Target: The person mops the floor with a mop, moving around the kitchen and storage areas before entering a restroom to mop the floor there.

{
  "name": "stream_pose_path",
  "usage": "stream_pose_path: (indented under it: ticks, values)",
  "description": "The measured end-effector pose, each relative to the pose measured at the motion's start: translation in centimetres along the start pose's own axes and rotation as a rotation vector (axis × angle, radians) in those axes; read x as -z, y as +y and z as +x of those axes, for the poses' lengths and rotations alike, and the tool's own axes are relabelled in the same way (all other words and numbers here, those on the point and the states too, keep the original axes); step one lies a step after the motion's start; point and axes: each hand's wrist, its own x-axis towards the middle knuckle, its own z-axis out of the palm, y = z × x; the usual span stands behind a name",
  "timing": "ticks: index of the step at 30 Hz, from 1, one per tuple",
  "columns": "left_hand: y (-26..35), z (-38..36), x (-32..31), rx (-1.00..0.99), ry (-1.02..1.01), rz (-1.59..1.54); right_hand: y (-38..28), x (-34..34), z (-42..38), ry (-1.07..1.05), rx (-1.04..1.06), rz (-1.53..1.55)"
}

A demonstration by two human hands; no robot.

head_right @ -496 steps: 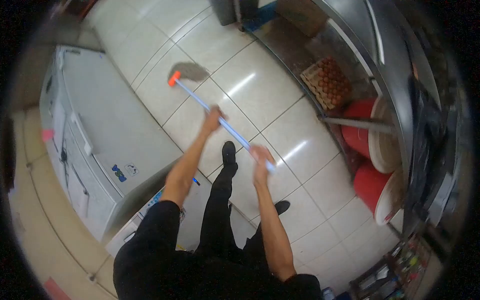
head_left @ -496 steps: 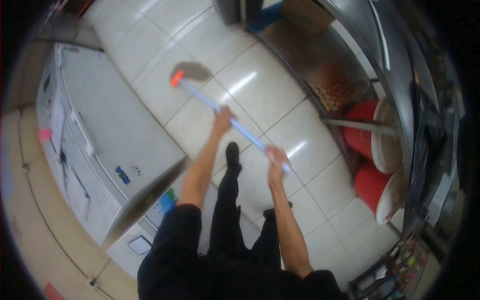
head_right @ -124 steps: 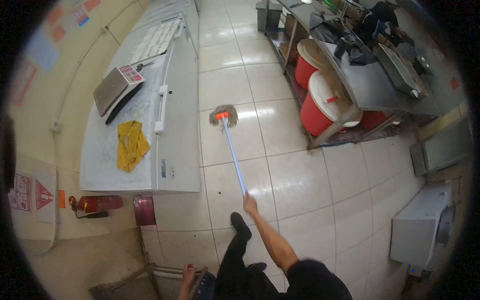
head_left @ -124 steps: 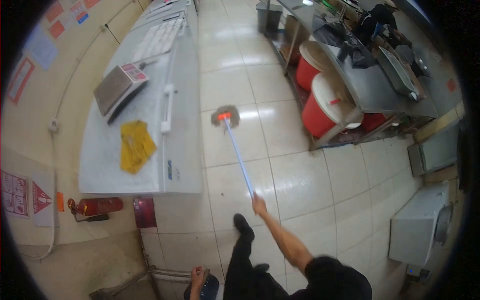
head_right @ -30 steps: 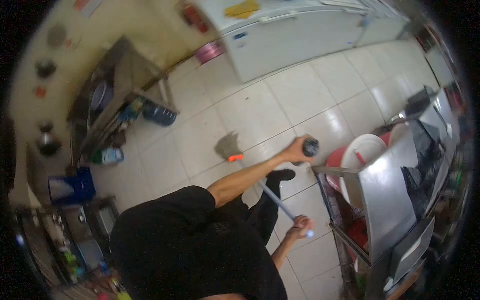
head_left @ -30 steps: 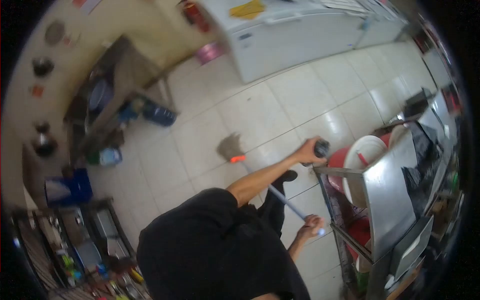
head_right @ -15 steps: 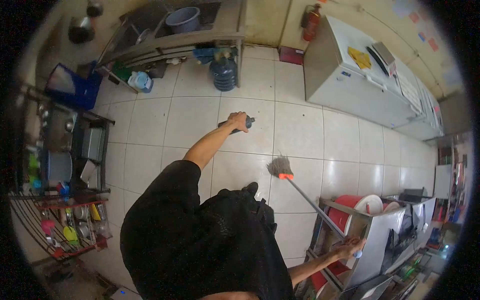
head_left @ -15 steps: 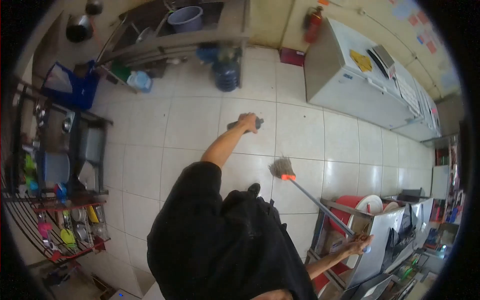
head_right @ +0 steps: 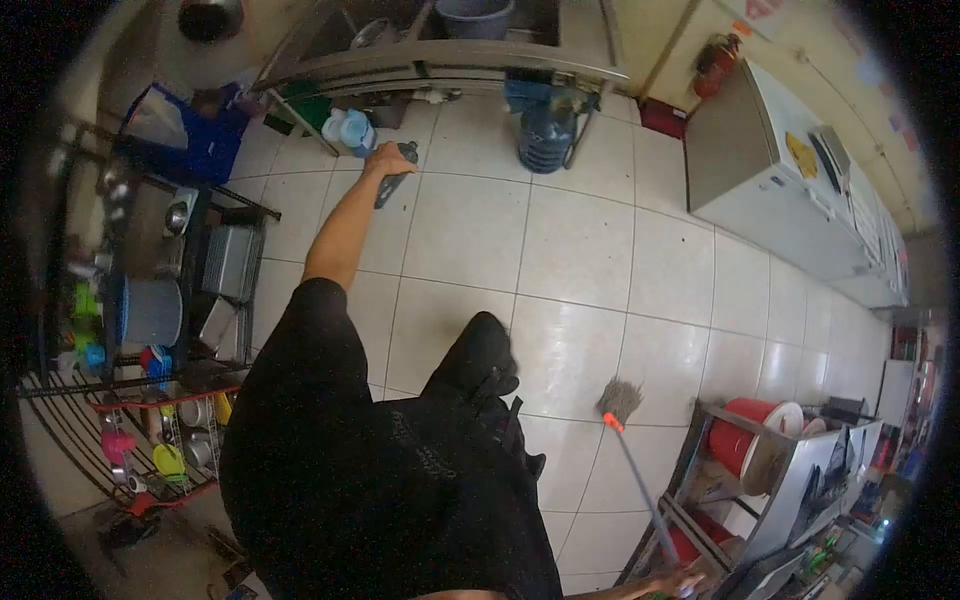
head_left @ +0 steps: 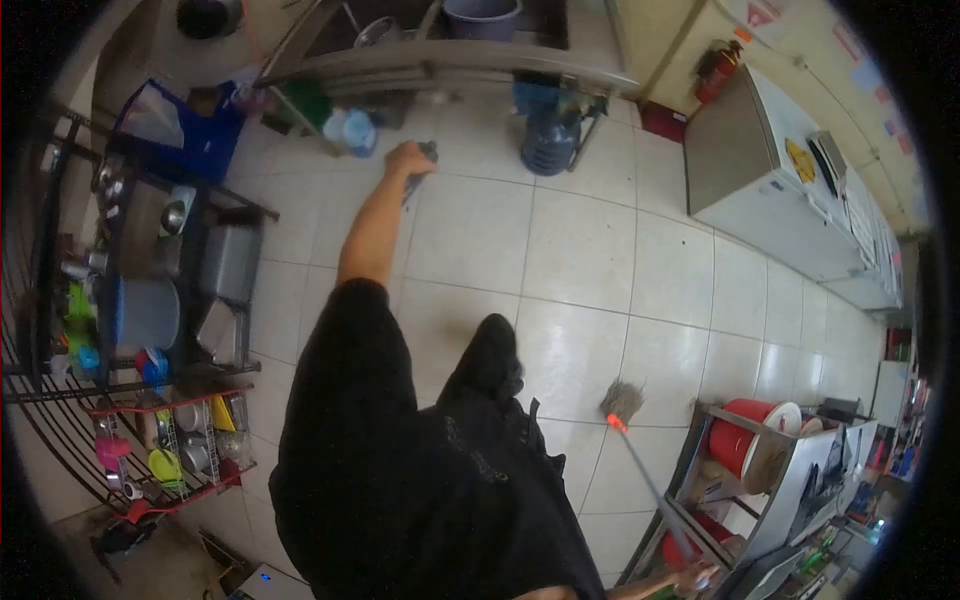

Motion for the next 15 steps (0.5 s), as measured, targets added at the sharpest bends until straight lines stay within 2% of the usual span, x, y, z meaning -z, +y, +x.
stream_pose_path:
  ticks: [3,5,6,7,11,13,15]
  values:
    - [-11.2,2.6,2.9,0.006,-0.006,-0.006,-0.2,0.6,-12.0,-0.027,-0.051,-0.044]
    - [-19.7,5.4,4.0,-0.044,0.112,-0.179,-0.8,-0.4,-20.0,-0.051,-0.094,-0.063]
    - [-23.2,6.7,5.9,0.063,-0.060,-0.117,-1.1,-1.2,-23.8,-0.059,-0.117,-0.061]
    - [-28.4,9.4,6.7,0.124,-0.098,-0.096,-1.5,-2.4,-27.5,-0.072,-0.128,-0.055]
    - [-46.4,19.1,11.8,0.344,-0.117,-0.180,-2.1,-10.5,-40.5,-0.129,-0.112,-0.069]
    - [-57.1,27.3,13.8,0.431,0.107,0.010,-2.5,-16.9,-47.3,-0.181,-0.124,-0.122]
    - [-69.0,35.8,17.7,0.398,0.013,-0.150,-3.9,-22.0,-52.0,-0.239,-0.125,-0.148]
